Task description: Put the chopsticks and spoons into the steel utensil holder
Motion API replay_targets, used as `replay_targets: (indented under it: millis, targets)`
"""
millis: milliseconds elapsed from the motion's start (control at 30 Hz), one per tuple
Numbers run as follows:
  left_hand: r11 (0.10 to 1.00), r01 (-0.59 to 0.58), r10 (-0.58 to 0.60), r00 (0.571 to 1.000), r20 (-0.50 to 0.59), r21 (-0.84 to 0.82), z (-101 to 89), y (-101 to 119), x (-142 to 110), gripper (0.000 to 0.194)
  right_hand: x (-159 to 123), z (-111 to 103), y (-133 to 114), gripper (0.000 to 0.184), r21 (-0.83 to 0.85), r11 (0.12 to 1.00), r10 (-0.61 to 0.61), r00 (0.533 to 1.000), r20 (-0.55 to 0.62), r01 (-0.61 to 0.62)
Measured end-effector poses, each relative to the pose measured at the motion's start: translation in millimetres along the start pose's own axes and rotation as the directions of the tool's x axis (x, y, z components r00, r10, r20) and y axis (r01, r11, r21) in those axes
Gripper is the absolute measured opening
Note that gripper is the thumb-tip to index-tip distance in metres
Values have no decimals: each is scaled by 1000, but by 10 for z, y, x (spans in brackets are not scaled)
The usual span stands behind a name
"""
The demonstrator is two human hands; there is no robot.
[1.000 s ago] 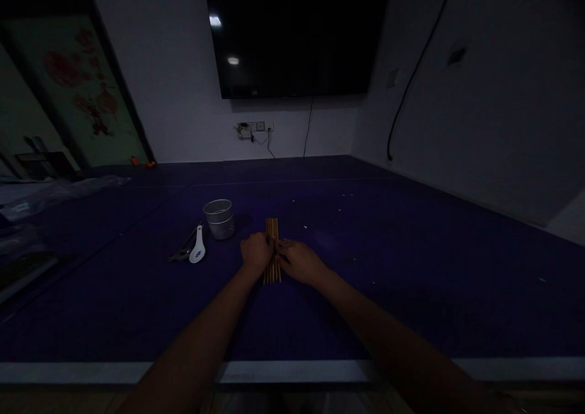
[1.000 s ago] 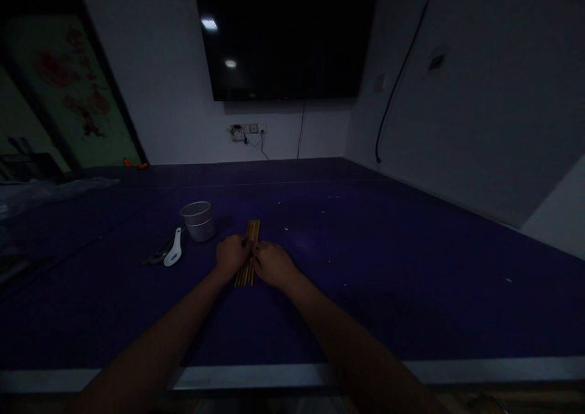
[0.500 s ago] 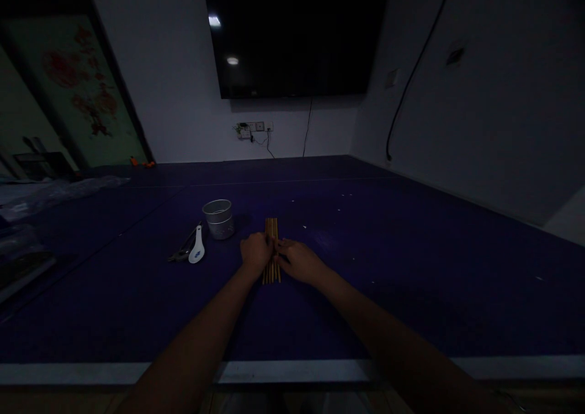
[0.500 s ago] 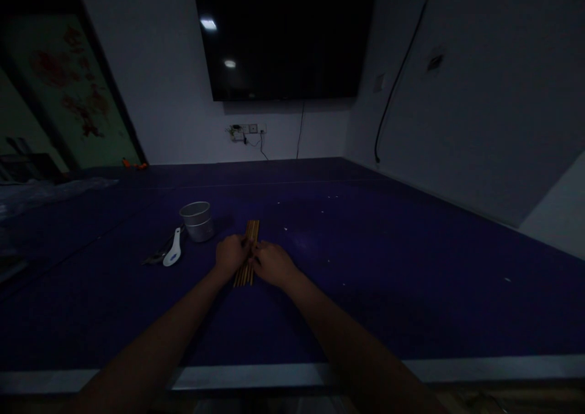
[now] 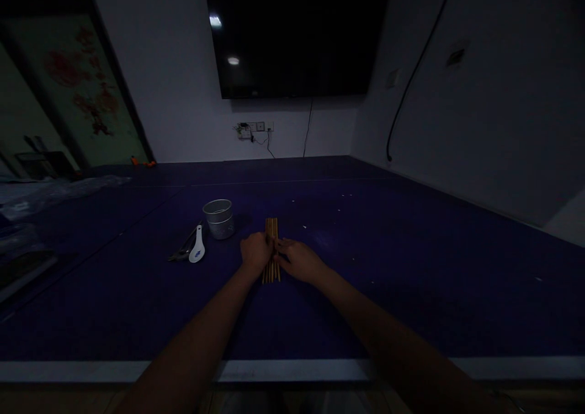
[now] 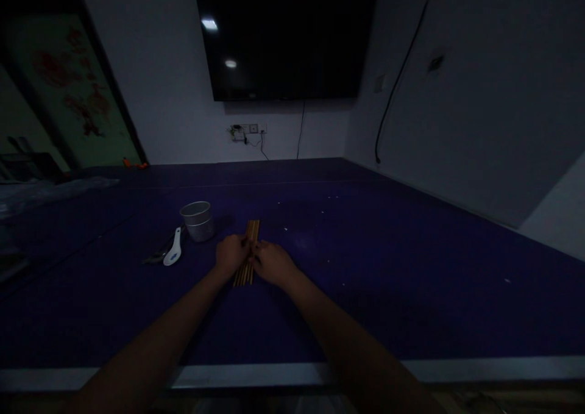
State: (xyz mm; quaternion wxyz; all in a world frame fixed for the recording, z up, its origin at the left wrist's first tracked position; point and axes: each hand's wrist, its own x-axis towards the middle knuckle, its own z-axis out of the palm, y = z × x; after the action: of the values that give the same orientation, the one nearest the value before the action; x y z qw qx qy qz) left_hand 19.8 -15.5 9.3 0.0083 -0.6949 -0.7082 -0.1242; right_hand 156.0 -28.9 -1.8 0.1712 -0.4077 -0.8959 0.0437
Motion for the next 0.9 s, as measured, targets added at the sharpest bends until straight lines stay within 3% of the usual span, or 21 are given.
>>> replay_targets:
  millis: [367,900]
  targets:
    - [1000,27,-27,1000,12,5,-36,3,-12,41,3,35,21,32,18,999,-43,999,-17,43]
    - [1000,20,-20,1000,-21,0,-18,-19,-1,40,3,65,11,37,-21,1000,-8,999,-50,7]
